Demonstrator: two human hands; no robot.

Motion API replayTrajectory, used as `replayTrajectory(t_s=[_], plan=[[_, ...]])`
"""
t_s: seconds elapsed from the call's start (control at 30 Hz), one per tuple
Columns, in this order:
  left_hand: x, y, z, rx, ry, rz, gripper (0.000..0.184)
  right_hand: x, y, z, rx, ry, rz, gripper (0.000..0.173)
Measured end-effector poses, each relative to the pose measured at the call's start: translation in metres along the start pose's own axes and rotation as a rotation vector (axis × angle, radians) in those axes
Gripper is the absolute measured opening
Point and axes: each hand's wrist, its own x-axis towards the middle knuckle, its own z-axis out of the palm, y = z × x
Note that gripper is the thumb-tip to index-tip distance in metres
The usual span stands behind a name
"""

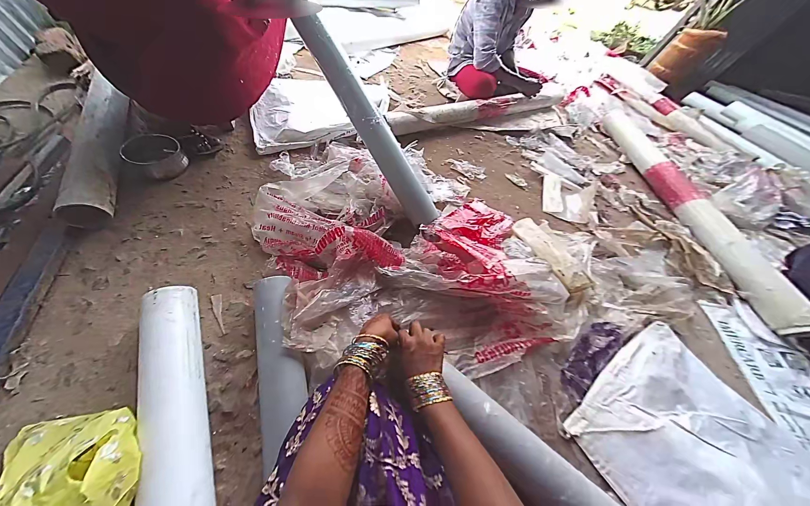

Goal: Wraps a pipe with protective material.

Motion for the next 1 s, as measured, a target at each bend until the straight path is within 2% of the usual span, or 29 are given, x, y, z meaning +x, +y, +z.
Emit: replayTrajectory(t_s=[0.17, 0.3, 0.83, 1.0], plan=[[0.003, -0.001, 0.002, -0.049, 0.012, -0.019, 0.034, -0.001, -0.006, -0.019, 0.038, -0.251, 0.085, 0.037], [0.004, -0.001, 0.003, -0.06, 0.022, -0.019, 0.034, 0.003, -0.013, -0.033, 0.044, -0.384, 0.127, 0.039], [0.002, -0.007, 0.002, -0.166, 0.005, 0.071, 0.031, 0.012, -0.009, -0.054, 0.038, -0.506, 0.071, 0.032], [0.001, -0.006, 0.0, -0.166, -0.014, 0.042, 0.047, 0.007, 0.005, -0.063, 0.137, -0.511, 0.139, 0.036]])
